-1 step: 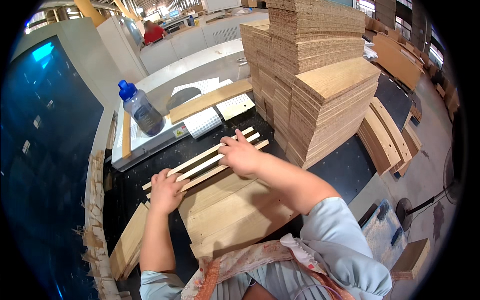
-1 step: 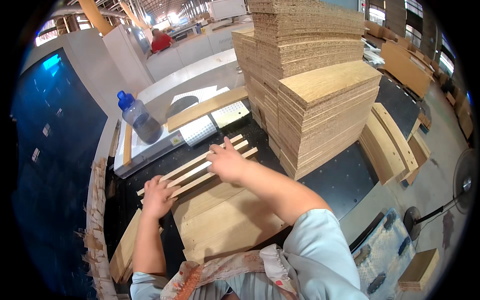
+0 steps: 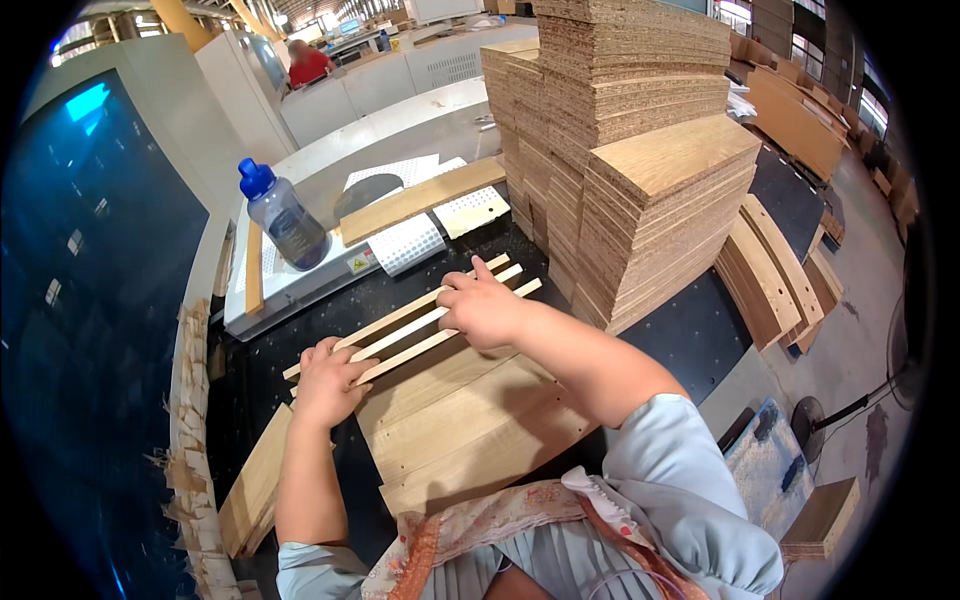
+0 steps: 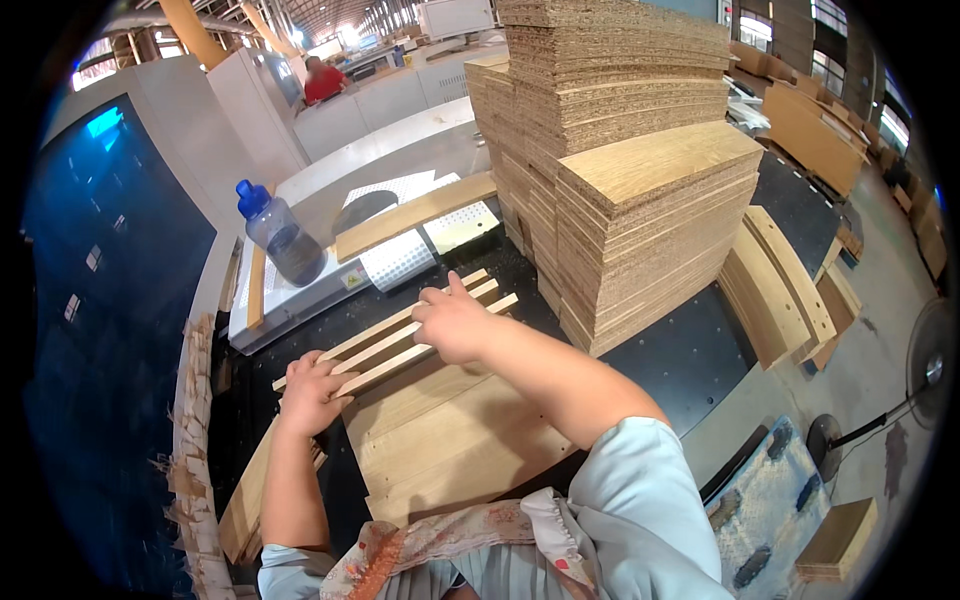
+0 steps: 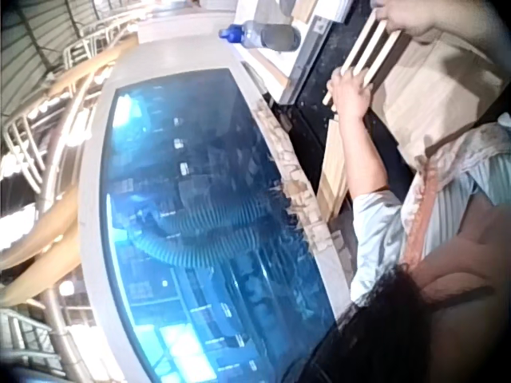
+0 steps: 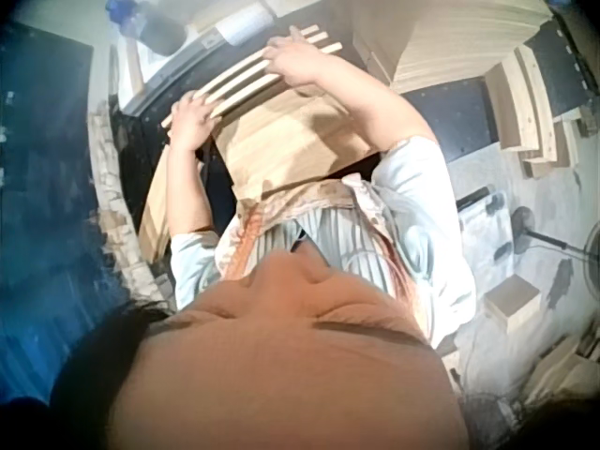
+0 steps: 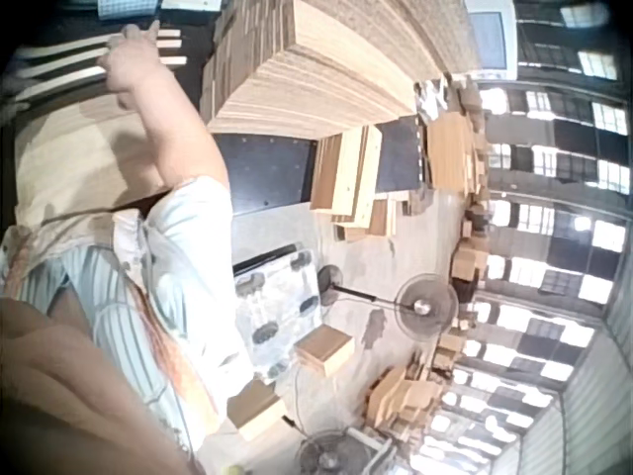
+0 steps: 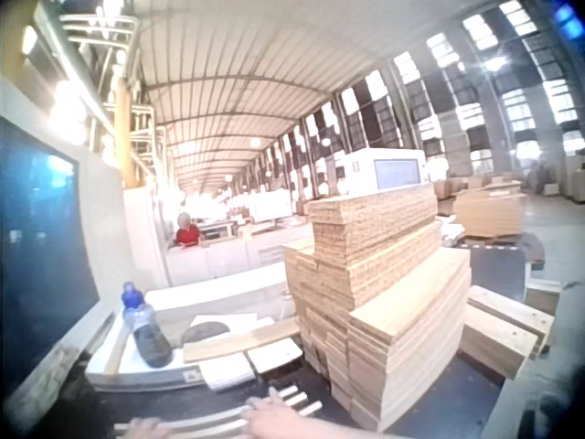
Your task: The person organizes wood panels on a workstation by hand, picking up pieces from different stacks, aligning them together, and moving them to different areas of the workspace.
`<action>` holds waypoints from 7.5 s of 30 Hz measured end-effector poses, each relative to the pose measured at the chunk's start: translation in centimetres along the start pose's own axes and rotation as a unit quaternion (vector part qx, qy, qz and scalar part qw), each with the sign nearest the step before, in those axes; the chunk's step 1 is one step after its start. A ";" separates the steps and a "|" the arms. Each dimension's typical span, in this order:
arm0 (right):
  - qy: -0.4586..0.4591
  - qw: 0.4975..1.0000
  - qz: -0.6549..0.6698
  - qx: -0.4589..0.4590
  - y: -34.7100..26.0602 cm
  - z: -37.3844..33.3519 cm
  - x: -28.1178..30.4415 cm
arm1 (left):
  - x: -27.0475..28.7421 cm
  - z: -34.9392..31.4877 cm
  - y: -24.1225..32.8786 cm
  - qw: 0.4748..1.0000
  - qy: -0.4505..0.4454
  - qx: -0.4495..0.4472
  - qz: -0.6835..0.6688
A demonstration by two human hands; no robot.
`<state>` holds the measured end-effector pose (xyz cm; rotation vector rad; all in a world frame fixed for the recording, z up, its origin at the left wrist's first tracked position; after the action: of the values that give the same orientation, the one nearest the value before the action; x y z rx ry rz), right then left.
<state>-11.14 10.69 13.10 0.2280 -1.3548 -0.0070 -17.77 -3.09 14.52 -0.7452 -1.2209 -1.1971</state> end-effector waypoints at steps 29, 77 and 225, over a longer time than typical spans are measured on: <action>-0.043 0.998 0.032 -0.034 -2.1 -2.2 -4.4 | -6.5 -0.4 2.6 0.974 -0.182 0.136 -0.019; 0.446 0.866 0.092 -0.206 -5.3 -4.6 10.4 | 8.1 5.3 7.2 0.950 -0.057 0.026 0.305; 0.092 0.592 -0.063 -0.799 15.5 -58.5 9.3 | -18.0 2.8 14.2 0.927 0.031 0.058 -0.370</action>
<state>45.55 33.84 13.17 -1.1955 -0.6716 -1.2532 -3.55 8.20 0.26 -0.1324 -1.5644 -1.7158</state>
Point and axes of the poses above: each hand's wrist, its own z-axis towards the middle knuckle, its own x-axis out of the back of the hand, y = z × x, the point moved 10 cm from there along z, towards the middle knuckle, and after that the axes turned 10 degrees about -z, right-handed, at the moved point
